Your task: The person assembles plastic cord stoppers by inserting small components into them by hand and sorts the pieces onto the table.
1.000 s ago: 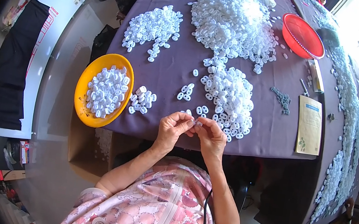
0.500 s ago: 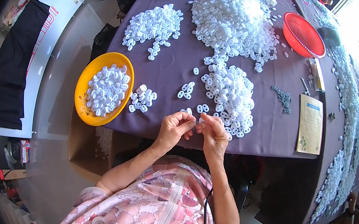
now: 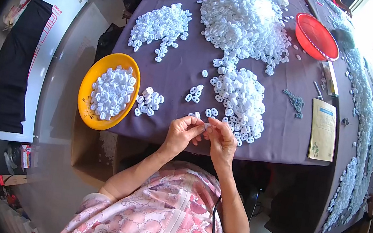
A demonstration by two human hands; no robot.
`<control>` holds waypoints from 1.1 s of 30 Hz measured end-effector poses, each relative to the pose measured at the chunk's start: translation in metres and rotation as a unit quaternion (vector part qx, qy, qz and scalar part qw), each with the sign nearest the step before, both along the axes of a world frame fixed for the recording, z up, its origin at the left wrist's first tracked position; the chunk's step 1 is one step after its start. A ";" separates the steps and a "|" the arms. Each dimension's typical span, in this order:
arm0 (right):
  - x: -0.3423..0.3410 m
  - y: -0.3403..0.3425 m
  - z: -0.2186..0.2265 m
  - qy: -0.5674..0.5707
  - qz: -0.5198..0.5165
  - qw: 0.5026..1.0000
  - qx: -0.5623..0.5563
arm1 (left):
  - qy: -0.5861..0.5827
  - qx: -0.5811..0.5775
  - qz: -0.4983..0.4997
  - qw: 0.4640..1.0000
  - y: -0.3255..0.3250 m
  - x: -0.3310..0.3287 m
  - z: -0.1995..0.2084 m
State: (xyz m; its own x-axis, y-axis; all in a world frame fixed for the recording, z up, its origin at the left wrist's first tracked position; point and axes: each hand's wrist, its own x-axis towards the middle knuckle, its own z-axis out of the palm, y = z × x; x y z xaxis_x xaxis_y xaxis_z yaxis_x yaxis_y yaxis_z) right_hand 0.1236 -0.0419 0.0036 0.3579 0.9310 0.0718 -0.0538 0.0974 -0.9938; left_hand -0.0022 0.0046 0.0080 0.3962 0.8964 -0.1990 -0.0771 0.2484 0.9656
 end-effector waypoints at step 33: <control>0.008 -0.007 0.014 -0.292 0.003 0.953 0.076 | -0.123 -0.176 0.074 0.974 -0.013 0.021 0.005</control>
State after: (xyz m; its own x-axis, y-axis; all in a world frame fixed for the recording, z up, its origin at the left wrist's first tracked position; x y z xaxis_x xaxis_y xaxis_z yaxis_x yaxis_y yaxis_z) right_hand 0.1314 -0.0486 0.0174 0.2105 0.8956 0.3919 0.5028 0.2446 -0.8291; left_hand 0.0190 -0.0088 0.0133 0.3416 0.8408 -0.4200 -0.3550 0.5292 0.7707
